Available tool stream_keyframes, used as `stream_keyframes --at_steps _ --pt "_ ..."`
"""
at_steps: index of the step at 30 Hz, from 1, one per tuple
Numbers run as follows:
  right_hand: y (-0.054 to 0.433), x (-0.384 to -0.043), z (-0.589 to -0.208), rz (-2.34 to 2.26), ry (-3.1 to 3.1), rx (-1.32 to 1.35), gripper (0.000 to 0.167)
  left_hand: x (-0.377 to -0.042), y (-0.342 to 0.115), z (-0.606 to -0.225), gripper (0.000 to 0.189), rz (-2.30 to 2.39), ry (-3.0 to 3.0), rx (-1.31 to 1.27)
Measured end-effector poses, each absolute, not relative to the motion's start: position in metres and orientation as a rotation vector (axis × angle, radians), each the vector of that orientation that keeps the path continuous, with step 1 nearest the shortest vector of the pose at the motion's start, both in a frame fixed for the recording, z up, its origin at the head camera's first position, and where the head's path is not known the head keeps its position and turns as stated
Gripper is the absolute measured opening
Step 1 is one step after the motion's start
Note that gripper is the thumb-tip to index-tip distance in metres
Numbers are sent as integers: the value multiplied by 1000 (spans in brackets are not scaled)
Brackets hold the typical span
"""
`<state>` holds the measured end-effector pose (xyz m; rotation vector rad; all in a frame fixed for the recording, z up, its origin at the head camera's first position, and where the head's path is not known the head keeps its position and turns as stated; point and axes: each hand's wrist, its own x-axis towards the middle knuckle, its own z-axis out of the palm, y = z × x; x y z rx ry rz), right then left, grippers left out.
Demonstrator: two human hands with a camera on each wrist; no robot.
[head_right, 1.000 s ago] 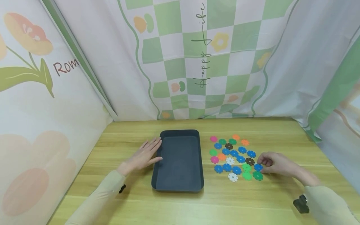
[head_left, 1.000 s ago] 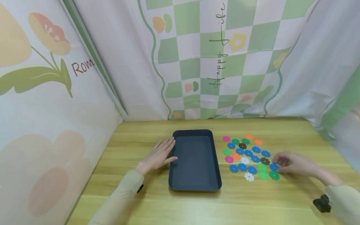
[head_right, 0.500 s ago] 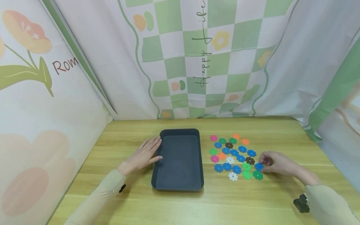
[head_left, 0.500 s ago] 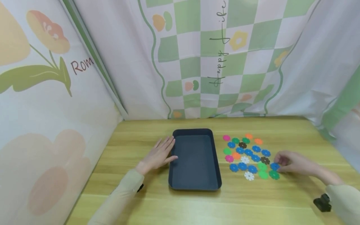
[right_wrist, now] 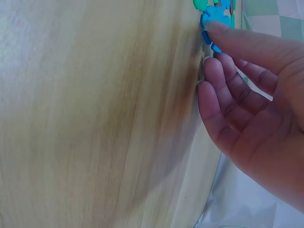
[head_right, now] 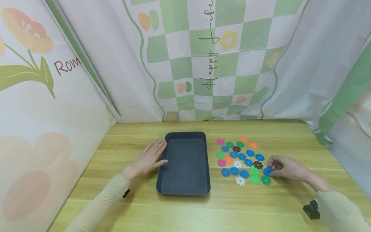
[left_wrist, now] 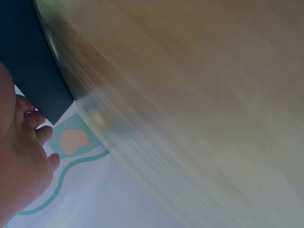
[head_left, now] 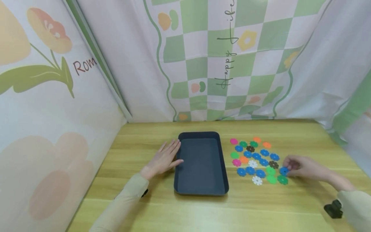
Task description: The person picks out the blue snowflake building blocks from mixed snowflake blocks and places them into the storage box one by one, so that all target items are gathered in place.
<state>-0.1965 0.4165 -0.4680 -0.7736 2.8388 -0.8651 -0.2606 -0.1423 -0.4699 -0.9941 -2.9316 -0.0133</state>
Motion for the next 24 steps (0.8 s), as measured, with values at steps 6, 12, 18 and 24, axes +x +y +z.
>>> stream_keyframes --at_steps 6,12,18,24 --pt "419 -197 -464 -850 2828 -715 12 -261 -144 -466 83 -21 -2938 -1016" --pt "421 -198 -458 -942 2765 -750 10 -260 -146 -462 82 -68 -2955 -1043" --pt "417 -199 -449 -1031 2679 -766 10 -263 -148 -462 79 -88 -2973 -1047" --pt "401 -198 -438 -1044 2625 -662 10 -265 -148 -462 79 -65 -2972 -1035"
